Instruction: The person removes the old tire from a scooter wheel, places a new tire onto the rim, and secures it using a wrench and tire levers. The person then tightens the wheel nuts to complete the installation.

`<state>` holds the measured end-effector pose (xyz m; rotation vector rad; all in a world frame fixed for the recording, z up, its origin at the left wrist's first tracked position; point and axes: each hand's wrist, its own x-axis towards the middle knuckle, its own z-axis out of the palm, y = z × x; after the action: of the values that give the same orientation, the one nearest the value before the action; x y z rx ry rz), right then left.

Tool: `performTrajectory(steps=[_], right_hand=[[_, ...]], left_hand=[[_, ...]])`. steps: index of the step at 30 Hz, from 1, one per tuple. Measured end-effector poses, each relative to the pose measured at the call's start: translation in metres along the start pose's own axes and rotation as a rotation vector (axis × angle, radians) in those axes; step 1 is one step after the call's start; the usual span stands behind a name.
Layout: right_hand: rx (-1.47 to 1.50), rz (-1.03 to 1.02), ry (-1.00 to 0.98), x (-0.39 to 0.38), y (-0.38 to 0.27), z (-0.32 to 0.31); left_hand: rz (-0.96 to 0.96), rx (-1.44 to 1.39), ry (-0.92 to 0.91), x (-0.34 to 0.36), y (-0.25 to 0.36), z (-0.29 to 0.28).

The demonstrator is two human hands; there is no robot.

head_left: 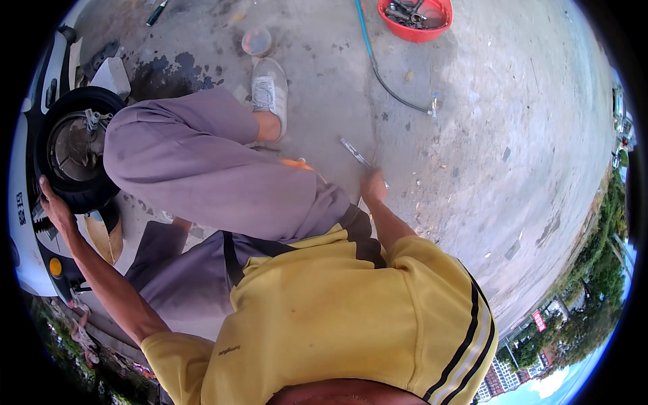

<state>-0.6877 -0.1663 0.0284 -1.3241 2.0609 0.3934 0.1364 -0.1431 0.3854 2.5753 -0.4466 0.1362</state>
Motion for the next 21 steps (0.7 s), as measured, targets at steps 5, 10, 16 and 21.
performTrajectory(steps=[5, 10, 16, 21], right_hand=[[-0.163, 0.057, 0.183, 0.008, -0.020, 0.010], [-0.311, -0.023, 0.032, 0.012, -0.012, 0.004], [-0.077, -0.167, 0.028, 0.020, 0.001, 0.016], [0.150, -0.291, 0.052, 0.009, -0.100, -0.043]], left_hand=[[0.030, 0.025, 0.017, 0.002, -0.007, -0.003], [0.119, -0.028, -0.021, -0.007, 0.001, 0.000], [0.036, 0.055, 0.020, -0.025, 0.023, 0.002], [-0.011, 0.080, 0.031, -0.035, 0.019, 0.000]])
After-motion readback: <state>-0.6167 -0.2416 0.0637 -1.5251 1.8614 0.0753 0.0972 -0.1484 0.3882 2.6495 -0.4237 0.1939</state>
